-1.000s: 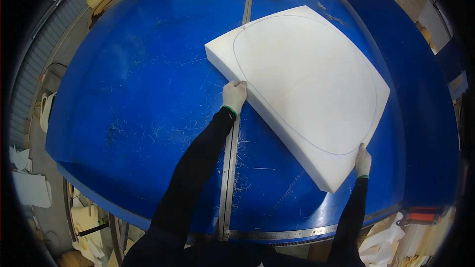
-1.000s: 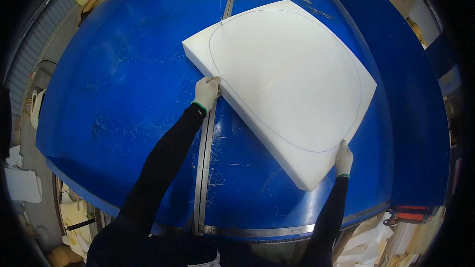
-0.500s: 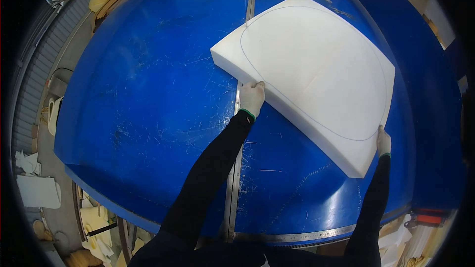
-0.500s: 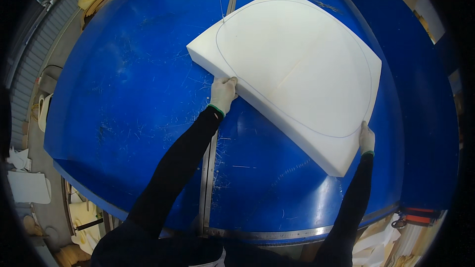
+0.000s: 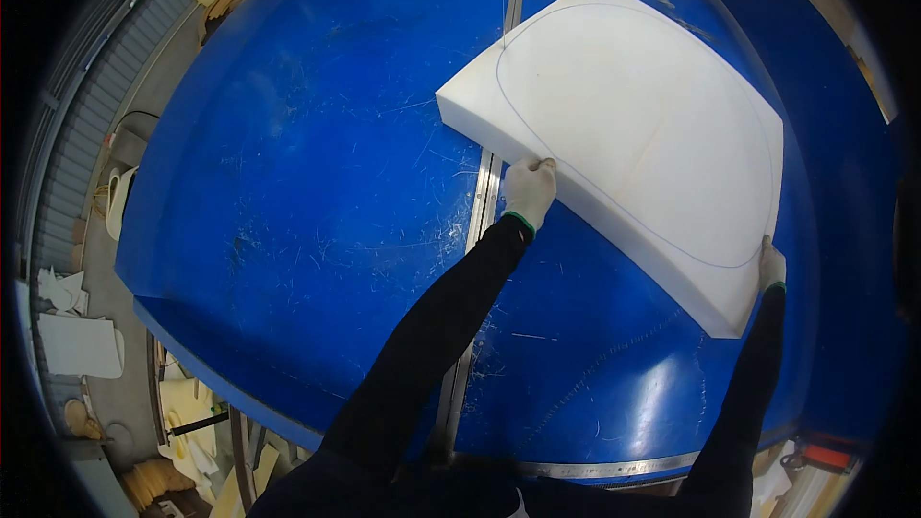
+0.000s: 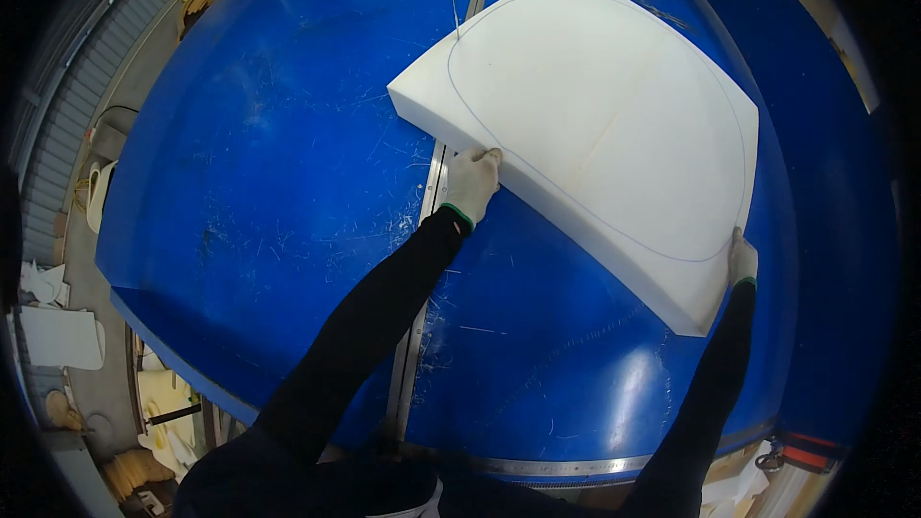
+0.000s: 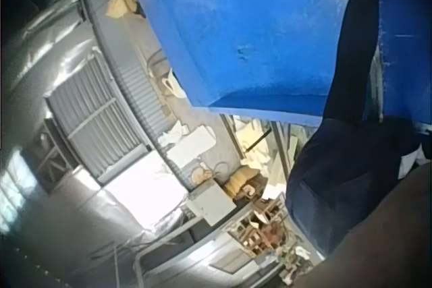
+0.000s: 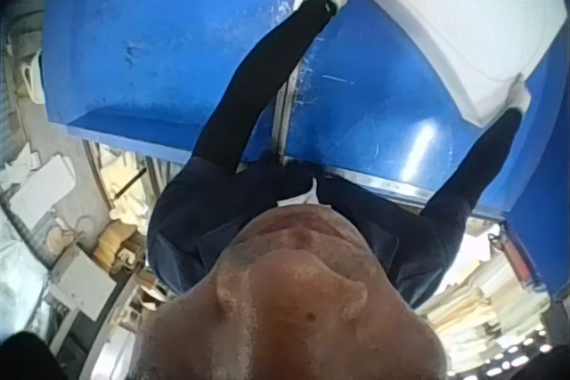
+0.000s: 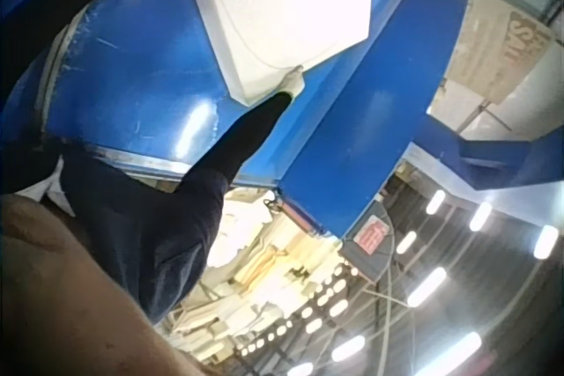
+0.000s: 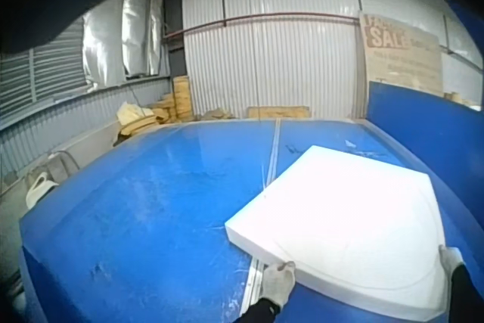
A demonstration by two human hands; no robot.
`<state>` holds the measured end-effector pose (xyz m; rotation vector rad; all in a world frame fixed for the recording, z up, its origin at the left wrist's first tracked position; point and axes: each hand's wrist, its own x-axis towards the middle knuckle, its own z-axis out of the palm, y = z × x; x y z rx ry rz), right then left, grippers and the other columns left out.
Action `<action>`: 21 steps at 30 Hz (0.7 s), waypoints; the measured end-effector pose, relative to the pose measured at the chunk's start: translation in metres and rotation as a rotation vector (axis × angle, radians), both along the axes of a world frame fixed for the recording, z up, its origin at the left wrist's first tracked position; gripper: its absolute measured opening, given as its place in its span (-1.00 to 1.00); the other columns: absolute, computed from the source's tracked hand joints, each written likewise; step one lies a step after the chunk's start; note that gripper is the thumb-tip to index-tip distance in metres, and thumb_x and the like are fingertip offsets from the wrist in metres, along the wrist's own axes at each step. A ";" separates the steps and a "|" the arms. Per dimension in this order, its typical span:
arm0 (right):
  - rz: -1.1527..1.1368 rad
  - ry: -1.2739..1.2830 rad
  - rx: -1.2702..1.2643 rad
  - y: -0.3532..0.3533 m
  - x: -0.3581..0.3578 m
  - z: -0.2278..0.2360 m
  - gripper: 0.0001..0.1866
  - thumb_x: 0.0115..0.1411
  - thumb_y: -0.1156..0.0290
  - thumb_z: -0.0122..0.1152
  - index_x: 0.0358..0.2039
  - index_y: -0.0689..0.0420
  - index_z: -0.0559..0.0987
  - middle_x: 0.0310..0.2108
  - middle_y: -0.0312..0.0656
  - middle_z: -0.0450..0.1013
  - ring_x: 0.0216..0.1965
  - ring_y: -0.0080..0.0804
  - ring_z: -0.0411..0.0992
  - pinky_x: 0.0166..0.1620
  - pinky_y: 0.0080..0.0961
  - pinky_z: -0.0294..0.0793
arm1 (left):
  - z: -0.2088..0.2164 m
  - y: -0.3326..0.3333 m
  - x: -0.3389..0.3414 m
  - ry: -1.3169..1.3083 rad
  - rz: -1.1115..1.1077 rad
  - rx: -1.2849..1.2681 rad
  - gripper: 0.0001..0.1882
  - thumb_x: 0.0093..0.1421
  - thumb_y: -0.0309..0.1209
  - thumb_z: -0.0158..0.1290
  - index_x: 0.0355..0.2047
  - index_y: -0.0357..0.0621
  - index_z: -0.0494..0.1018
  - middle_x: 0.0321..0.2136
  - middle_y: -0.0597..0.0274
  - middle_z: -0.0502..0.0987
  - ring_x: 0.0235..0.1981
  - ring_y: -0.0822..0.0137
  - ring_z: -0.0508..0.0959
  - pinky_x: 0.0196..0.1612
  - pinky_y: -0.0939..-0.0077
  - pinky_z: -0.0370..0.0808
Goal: The person uses a vertical band saw to cut a circular shape from a rectangular block of white foam. They guide the foam along a pre-drawn line, remove the offcuts, and discard them into a cardboard box. The process is repeated with a second foam block.
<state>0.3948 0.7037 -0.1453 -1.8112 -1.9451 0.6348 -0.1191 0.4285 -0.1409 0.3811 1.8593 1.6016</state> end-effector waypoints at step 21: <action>0.196 -0.530 0.132 0.081 -0.009 -0.005 -0.38 0.52 0.11 -0.37 -0.12 0.36 0.59 -0.22 0.26 0.56 -0.09 0.21 0.50 -0.02 0.00 0.47 | 0.022 0.012 0.016 0.045 0.085 0.025 -0.67 0.27 -0.27 0.11 -0.30 -0.38 0.61 -0.39 -0.09 0.65 -0.27 0.05 0.65 -0.13 0.28 0.53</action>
